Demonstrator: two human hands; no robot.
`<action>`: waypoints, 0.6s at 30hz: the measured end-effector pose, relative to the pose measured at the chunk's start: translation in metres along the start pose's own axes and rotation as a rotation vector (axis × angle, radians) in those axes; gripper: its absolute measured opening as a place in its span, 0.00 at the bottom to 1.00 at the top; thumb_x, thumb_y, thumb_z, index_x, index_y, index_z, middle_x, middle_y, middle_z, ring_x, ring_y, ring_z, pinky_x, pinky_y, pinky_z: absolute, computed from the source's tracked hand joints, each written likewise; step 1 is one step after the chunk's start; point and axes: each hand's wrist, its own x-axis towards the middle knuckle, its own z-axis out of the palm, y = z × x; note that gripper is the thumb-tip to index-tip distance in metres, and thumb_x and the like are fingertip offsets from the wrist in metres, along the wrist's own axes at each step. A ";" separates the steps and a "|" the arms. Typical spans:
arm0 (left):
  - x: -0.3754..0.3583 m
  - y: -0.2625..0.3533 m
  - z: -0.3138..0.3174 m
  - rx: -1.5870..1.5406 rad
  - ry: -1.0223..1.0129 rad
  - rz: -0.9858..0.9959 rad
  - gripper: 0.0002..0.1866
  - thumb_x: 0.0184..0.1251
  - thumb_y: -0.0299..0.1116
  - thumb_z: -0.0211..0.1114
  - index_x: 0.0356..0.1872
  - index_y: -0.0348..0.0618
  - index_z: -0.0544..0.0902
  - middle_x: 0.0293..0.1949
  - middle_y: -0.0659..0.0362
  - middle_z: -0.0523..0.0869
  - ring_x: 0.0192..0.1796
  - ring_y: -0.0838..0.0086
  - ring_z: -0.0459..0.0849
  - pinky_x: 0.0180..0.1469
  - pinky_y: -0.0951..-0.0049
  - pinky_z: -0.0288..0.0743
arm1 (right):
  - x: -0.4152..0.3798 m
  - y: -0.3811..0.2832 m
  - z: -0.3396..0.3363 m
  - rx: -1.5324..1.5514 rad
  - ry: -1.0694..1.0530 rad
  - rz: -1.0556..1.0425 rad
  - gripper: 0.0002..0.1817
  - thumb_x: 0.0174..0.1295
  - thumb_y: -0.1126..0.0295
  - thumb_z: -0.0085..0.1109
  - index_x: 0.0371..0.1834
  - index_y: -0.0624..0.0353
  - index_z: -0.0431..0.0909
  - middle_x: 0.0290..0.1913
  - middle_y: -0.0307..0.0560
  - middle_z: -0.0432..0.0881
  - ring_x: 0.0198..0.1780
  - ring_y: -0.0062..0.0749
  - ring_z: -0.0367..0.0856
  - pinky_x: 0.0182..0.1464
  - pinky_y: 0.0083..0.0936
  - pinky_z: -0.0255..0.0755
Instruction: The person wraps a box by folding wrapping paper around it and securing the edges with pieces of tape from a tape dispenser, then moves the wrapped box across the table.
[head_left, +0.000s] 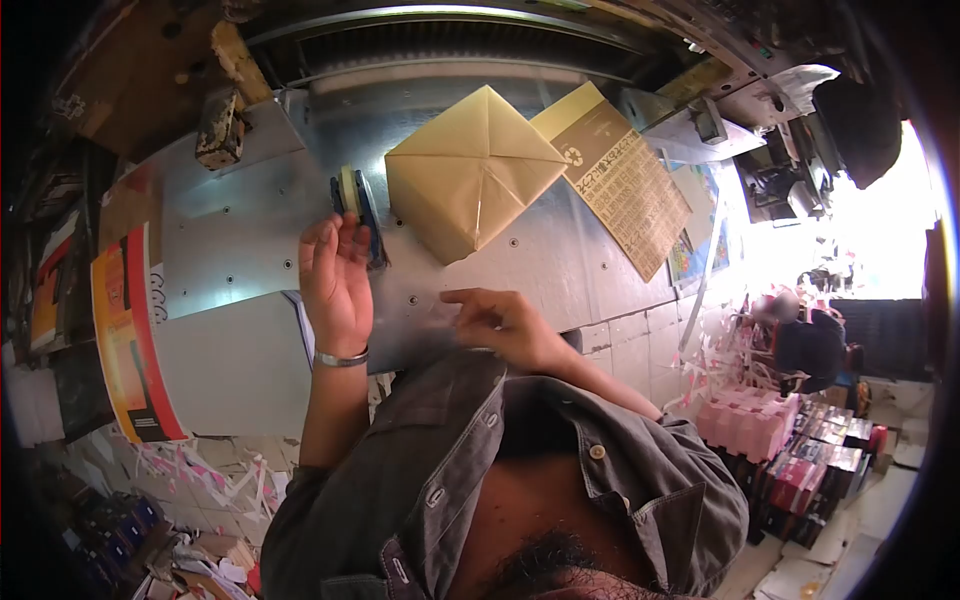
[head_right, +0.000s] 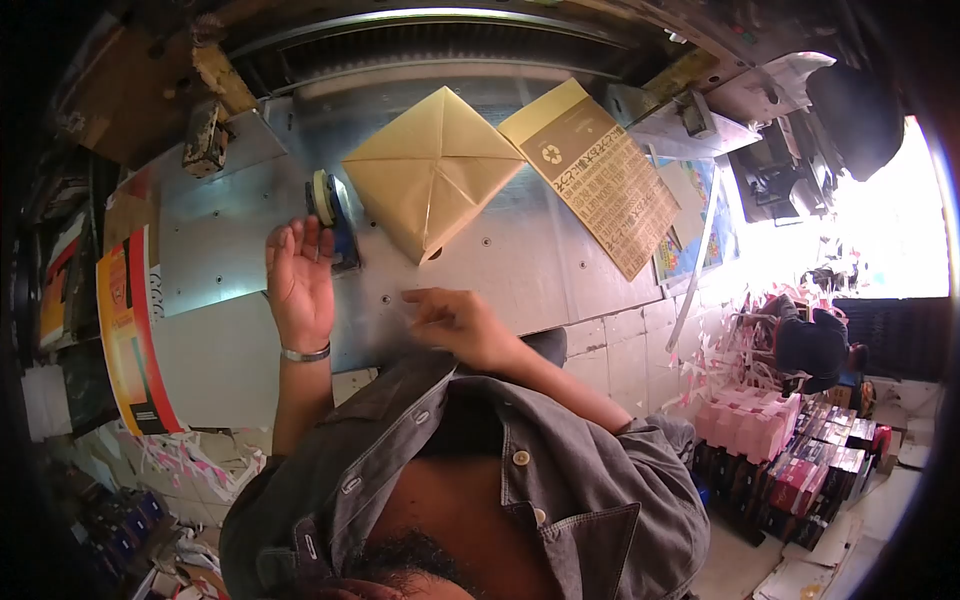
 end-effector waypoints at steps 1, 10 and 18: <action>0.000 0.006 0.002 0.047 -0.025 0.040 0.05 0.81 0.35 0.65 0.51 0.50 0.82 0.53 0.62 0.87 0.58 0.69 0.85 0.66 0.58 0.78 | 0.000 -0.008 -0.005 -0.006 -0.005 0.022 0.05 0.68 0.74 0.67 0.42 0.64 0.85 0.57 0.51 0.87 0.57 0.32 0.85 0.55 0.27 0.76; 0.015 -0.004 0.060 0.244 -0.075 0.422 0.16 0.74 0.20 0.68 0.59 0.42 0.80 0.45 0.60 0.88 0.52 0.75 0.86 0.62 0.69 0.80 | 0.009 -0.097 -0.089 -0.529 0.244 -0.185 0.06 0.71 0.72 0.66 0.39 0.64 0.82 0.30 0.37 0.78 0.33 0.17 0.73 0.37 0.22 0.69; 0.055 -0.025 0.079 0.653 -0.121 0.697 0.38 0.62 0.18 0.75 0.75 0.38 0.72 0.41 0.61 0.89 0.47 0.79 0.85 0.62 0.71 0.77 | 0.053 -0.123 -0.142 -0.782 0.324 -0.160 0.11 0.69 0.70 0.68 0.33 0.65 0.81 0.24 0.37 0.74 0.29 0.17 0.68 0.33 0.25 0.64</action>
